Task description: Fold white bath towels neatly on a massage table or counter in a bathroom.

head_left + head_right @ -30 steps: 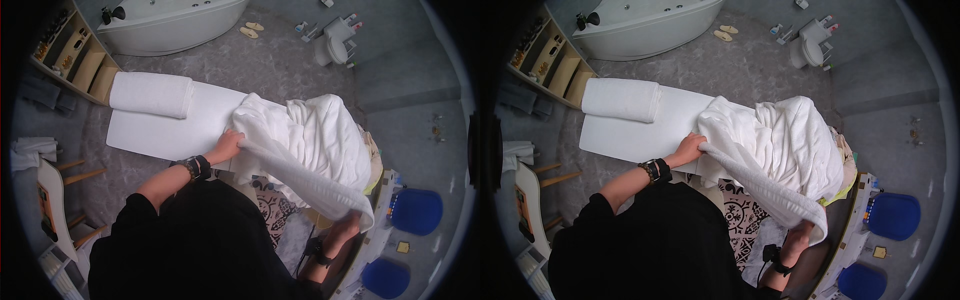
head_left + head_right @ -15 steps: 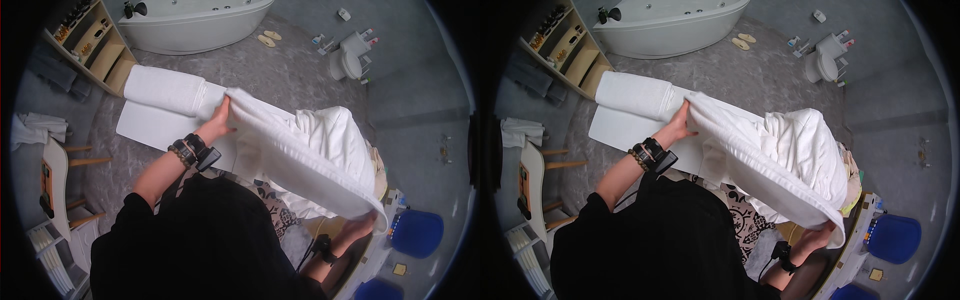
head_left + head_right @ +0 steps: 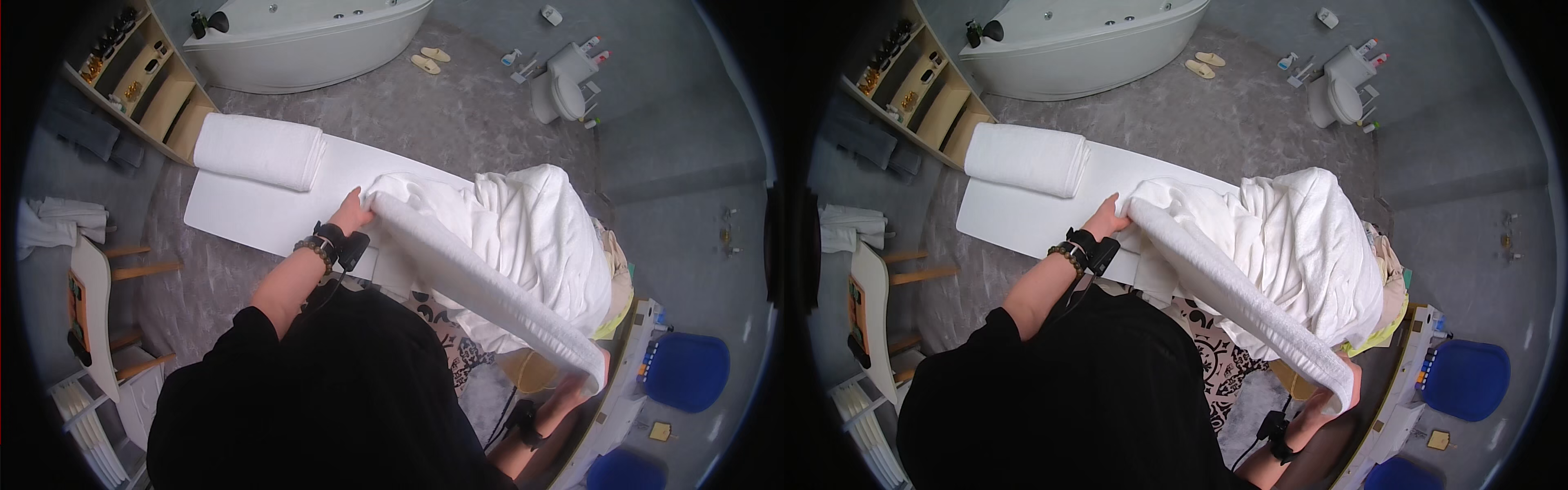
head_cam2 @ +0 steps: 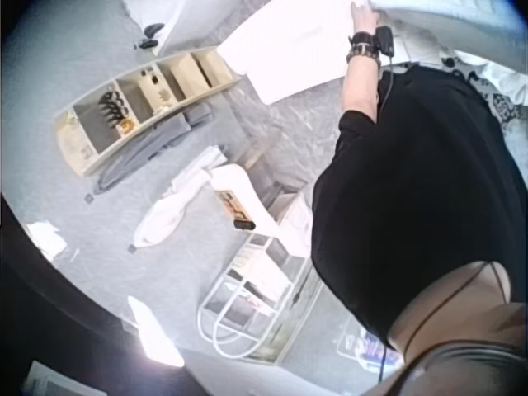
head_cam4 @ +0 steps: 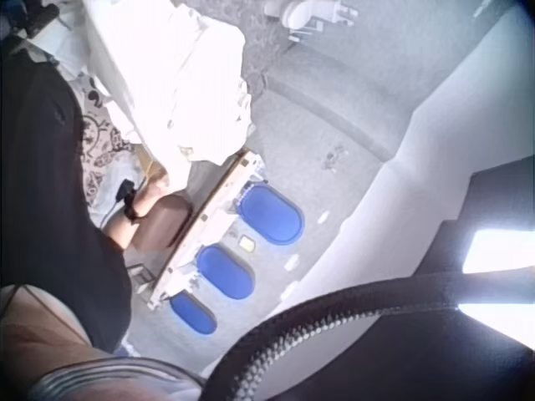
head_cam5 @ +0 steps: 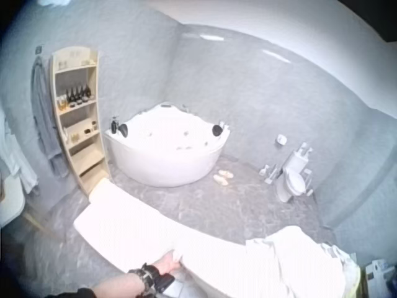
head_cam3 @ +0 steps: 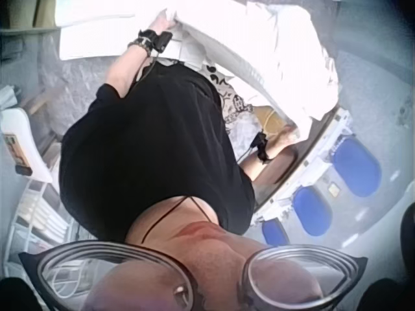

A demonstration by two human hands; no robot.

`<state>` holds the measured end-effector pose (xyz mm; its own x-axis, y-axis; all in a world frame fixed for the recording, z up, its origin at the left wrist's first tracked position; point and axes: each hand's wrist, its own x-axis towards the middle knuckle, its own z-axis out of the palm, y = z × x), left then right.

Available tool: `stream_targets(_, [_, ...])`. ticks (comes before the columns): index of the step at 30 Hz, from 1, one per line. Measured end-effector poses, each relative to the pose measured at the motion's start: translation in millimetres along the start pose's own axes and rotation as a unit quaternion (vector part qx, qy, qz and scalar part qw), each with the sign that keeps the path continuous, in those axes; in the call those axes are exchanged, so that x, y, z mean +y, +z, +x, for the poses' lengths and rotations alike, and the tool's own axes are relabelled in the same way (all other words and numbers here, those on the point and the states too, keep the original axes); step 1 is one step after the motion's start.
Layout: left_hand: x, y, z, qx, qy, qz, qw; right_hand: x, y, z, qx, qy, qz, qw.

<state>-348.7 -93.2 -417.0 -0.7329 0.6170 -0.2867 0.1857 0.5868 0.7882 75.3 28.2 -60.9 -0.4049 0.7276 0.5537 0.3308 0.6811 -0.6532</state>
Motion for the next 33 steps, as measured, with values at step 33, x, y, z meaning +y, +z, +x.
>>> stream_targets(33, [73.5, -123.5, -13.3, -0.078, -0.017, -0.571, 0.817, 30.7, 62.3, 19.2, -0.141, 0.204, 0.109, 0.963])
